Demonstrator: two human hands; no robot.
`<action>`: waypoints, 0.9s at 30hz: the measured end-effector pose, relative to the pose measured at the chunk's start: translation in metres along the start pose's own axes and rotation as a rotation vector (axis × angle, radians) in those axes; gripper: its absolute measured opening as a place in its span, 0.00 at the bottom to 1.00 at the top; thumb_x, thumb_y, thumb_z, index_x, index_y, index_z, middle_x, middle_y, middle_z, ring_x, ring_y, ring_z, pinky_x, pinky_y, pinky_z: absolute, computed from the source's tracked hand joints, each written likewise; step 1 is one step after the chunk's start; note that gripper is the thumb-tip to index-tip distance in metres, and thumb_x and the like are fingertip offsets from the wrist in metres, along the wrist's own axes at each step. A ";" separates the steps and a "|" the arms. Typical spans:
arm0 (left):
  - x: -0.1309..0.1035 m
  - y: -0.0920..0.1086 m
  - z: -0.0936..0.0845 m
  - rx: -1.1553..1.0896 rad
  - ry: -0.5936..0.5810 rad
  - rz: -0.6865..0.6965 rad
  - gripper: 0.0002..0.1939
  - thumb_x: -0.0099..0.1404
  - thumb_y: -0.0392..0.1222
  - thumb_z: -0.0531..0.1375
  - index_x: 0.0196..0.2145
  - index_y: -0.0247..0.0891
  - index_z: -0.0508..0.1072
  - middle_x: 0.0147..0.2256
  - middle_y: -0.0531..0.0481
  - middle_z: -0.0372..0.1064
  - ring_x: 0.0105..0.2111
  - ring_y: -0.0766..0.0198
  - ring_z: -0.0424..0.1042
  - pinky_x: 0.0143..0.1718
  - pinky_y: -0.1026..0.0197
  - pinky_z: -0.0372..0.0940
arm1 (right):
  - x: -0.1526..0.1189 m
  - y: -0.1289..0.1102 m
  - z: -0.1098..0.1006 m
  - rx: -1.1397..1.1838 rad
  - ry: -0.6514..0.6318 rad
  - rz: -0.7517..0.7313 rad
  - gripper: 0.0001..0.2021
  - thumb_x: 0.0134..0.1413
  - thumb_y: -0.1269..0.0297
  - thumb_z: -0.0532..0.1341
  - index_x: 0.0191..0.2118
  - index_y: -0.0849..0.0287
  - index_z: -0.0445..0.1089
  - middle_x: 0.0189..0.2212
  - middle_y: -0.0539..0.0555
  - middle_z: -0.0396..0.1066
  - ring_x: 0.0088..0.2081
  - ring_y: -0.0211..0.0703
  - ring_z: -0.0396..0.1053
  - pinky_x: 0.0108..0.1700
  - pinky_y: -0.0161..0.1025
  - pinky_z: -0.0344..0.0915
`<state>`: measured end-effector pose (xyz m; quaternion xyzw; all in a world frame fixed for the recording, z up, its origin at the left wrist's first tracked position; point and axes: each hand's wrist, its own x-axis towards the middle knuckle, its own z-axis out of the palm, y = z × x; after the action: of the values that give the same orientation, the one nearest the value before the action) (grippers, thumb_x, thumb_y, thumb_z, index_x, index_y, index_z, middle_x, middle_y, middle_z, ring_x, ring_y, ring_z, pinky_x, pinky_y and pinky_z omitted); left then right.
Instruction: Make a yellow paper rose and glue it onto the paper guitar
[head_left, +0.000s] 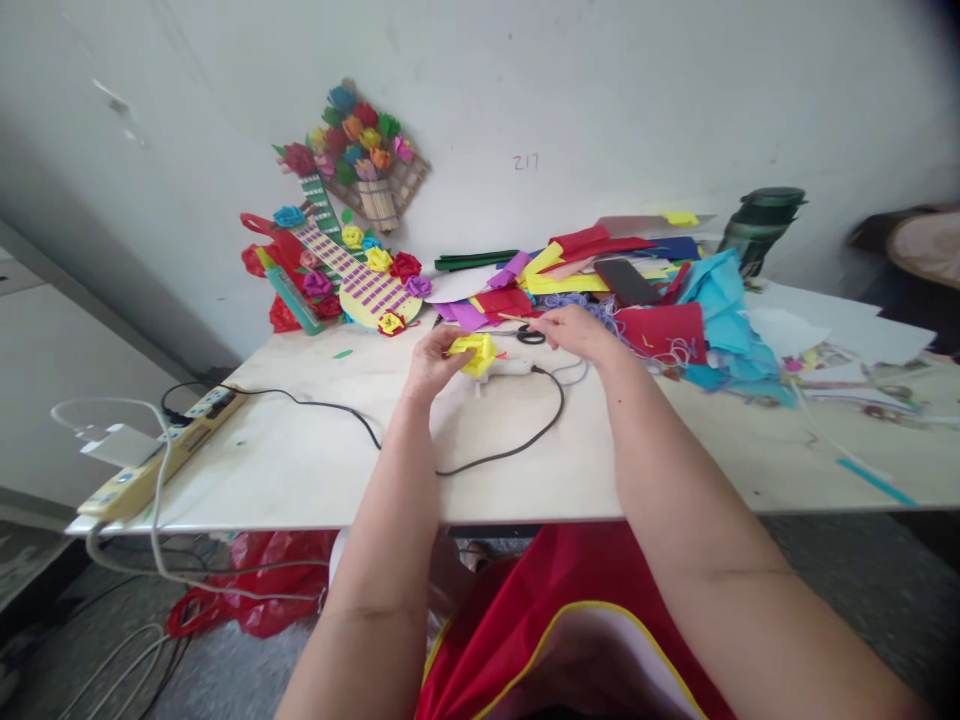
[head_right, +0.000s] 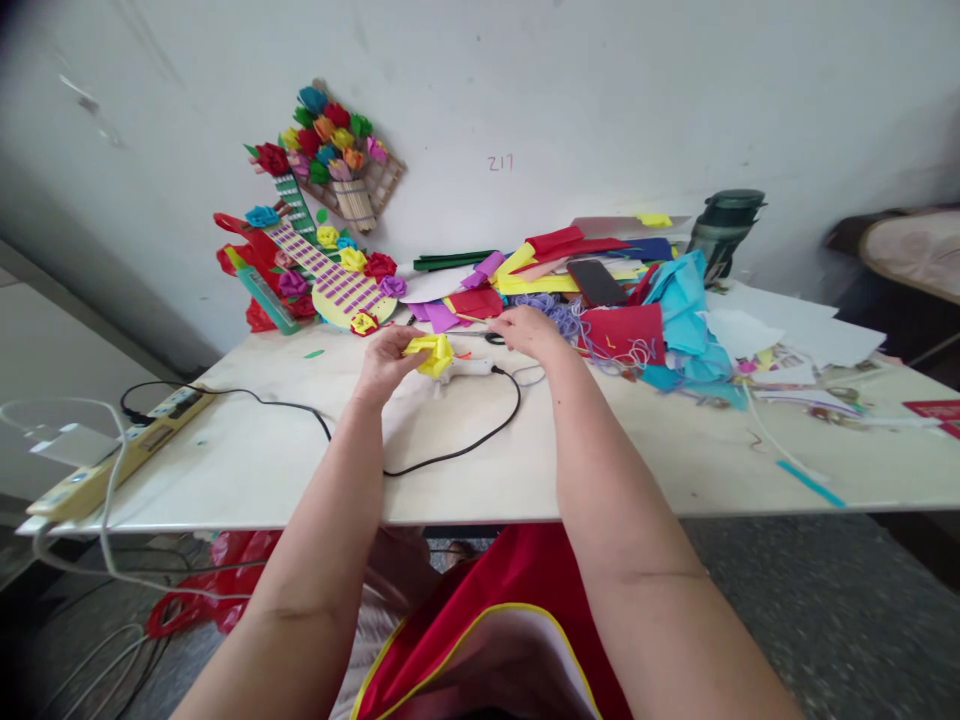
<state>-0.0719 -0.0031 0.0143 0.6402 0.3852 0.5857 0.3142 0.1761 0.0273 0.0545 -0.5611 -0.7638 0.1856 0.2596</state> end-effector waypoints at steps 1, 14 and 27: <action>0.000 0.000 0.000 -0.002 -0.008 -0.007 0.20 0.45 0.48 0.70 0.35 0.36 0.74 0.33 0.47 0.73 0.30 0.64 0.72 0.32 0.62 0.68 | 0.000 0.000 0.001 0.054 0.014 -0.050 0.16 0.56 0.53 0.54 0.30 0.59 0.73 0.21 0.51 0.70 0.25 0.38 0.63 0.29 0.36 0.53; 0.000 -0.003 0.000 0.005 -0.050 -0.014 0.20 0.46 0.47 0.70 0.35 0.36 0.73 0.33 0.48 0.73 0.31 0.63 0.73 0.34 0.60 0.68 | -0.003 -0.003 0.001 0.172 0.023 -0.156 0.17 0.46 0.50 0.62 0.20 0.59 0.69 0.17 0.48 0.63 0.22 0.34 0.54 0.27 0.36 0.49; -0.003 0.010 0.000 -0.138 -0.099 -0.045 0.21 0.43 0.44 0.72 0.34 0.36 0.73 0.33 0.49 0.75 0.32 0.62 0.74 0.35 0.59 0.69 | -0.007 -0.003 0.000 0.334 -0.033 -0.143 0.15 0.42 0.52 0.64 0.19 0.60 0.68 0.18 0.48 0.63 0.23 0.34 0.55 0.29 0.36 0.52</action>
<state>-0.0709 -0.0103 0.0211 0.6365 0.3420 0.5712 0.3893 0.1753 0.0199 0.0546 -0.4515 -0.7644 0.3000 0.3490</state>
